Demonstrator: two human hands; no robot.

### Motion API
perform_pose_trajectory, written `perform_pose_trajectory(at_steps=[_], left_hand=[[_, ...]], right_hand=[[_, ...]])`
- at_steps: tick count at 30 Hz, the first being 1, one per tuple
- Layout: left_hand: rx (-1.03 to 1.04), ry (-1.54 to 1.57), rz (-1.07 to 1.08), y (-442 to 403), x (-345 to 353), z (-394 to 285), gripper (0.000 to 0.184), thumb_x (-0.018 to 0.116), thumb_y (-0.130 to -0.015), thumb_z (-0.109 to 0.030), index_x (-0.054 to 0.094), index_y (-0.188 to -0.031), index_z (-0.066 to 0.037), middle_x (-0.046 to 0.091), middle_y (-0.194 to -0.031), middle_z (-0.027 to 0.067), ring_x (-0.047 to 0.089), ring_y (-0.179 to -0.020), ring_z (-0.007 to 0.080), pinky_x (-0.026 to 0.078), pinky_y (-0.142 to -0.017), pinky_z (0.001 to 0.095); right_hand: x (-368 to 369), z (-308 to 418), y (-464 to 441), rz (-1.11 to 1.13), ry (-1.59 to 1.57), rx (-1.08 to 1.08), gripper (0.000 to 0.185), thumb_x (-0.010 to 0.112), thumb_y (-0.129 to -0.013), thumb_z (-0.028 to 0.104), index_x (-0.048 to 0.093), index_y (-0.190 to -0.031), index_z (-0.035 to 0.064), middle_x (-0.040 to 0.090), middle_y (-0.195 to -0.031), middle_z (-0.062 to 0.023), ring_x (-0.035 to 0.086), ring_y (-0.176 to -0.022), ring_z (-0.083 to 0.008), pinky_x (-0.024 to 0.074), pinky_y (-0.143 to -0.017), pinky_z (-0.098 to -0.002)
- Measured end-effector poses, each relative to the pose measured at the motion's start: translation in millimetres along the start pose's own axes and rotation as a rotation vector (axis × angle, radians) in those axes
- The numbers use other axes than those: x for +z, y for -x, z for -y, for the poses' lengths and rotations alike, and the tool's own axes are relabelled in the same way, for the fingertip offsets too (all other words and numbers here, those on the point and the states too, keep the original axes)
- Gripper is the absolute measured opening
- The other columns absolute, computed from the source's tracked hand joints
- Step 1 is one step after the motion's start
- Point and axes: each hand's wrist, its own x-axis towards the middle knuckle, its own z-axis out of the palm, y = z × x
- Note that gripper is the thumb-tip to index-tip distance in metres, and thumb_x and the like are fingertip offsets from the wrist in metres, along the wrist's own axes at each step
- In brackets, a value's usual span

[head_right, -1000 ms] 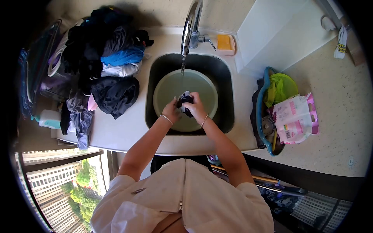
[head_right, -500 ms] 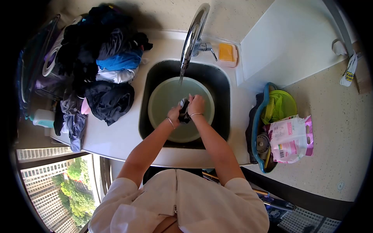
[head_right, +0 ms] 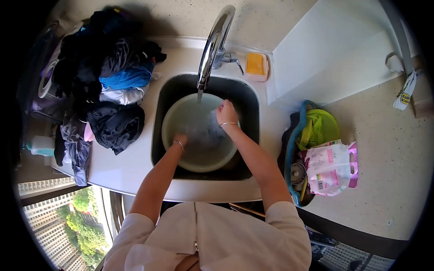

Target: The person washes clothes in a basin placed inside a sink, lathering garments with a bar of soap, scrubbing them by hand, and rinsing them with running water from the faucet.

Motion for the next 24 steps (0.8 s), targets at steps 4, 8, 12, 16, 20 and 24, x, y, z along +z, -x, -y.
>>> perform_pose_trajectory(at_steps=[4,8,12,16,20,24], left_hand=[[0.057,0.083,0.054,13.8,-13.1,-25.6,0.038,0.058,-0.078,-0.014,0.053,-0.112,0.002,0.058,-0.105,0.0174,0.057,-0.088,0.0253,0.045,-0.075,0.0356],[0.136,0.115,0.148,42.0,-18.8,-58.1,0.046,0.071,-0.069,-0.022,0.055,-0.105,0.000,0.060,-0.101,0.0171,0.057,-0.093,0.0288,0.045,-0.081,0.0376],[0.385,-0.067,0.270,50.6,-17.3,-52.0,0.048,0.075,-0.066,-0.027,0.054,-0.098,0.002,0.061,-0.096,0.0155,0.058,-0.090,0.0283,0.046,-0.079,0.0379],[0.347,-0.265,0.201,66.3,-33.1,-67.7,0.045,0.075,-0.066,-0.029,0.054,-0.094,0.001,0.061,-0.096,0.0161,0.058,-0.091,0.0289,0.046,-0.080,0.0377],[0.265,-0.231,0.250,64.2,-43.1,-62.8,0.049,0.070,-0.071,-0.031,0.054,-0.106,0.000,0.059,-0.103,0.0194,0.057,-0.095,0.0312,0.046,-0.081,0.0372],[0.241,-0.242,0.331,32.9,-28.9,-34.1,0.052,0.061,-0.077,-0.039,0.055,-0.111,0.000,0.056,-0.112,0.0219,0.054,-0.104,0.0359,0.043,-0.088,0.0390]], right_hand=[[-62.3,23.8,-38.3,-0.399,-0.022,-0.084,0.030,0.062,-0.074,0.017,0.045,-0.096,0.0051,0.050,-0.092,-0.0141,0.054,-0.084,-0.0338,0.0456,-0.069,-0.0418],[-91.8,39.1,-72.0,-0.524,0.139,-0.241,0.035,0.062,-0.074,0.018,0.043,-0.100,0.0035,0.051,-0.097,-0.0182,0.054,-0.088,-0.0363,0.0463,-0.071,-0.0455],[-102.0,50.0,-100.4,-0.337,0.372,-0.242,0.035,0.060,-0.074,0.017,0.043,-0.102,0.0034,0.057,-0.093,-0.0185,0.057,-0.084,-0.0358,0.0468,-0.072,-0.0459],[-105.0,54.6,-106.4,-0.163,0.536,-0.257,0.036,0.059,-0.075,0.017,0.042,-0.103,0.0027,0.060,-0.088,-0.0192,0.059,-0.079,-0.0355,0.0477,-0.071,-0.0453],[-93.3,49.0,-102.6,-0.147,0.563,-0.340,0.040,0.059,-0.074,0.016,0.041,-0.107,0.0019,0.060,-0.087,-0.0207,0.059,-0.078,-0.0360,0.0483,-0.067,-0.0446],[-68.2,42.7,-43.2,-0.178,0.153,-0.309,0.047,0.058,-0.076,0.017,0.036,-0.114,0.0010,0.058,-0.081,-0.0224,0.058,-0.074,-0.0380,0.0471,-0.064,-0.0464]])
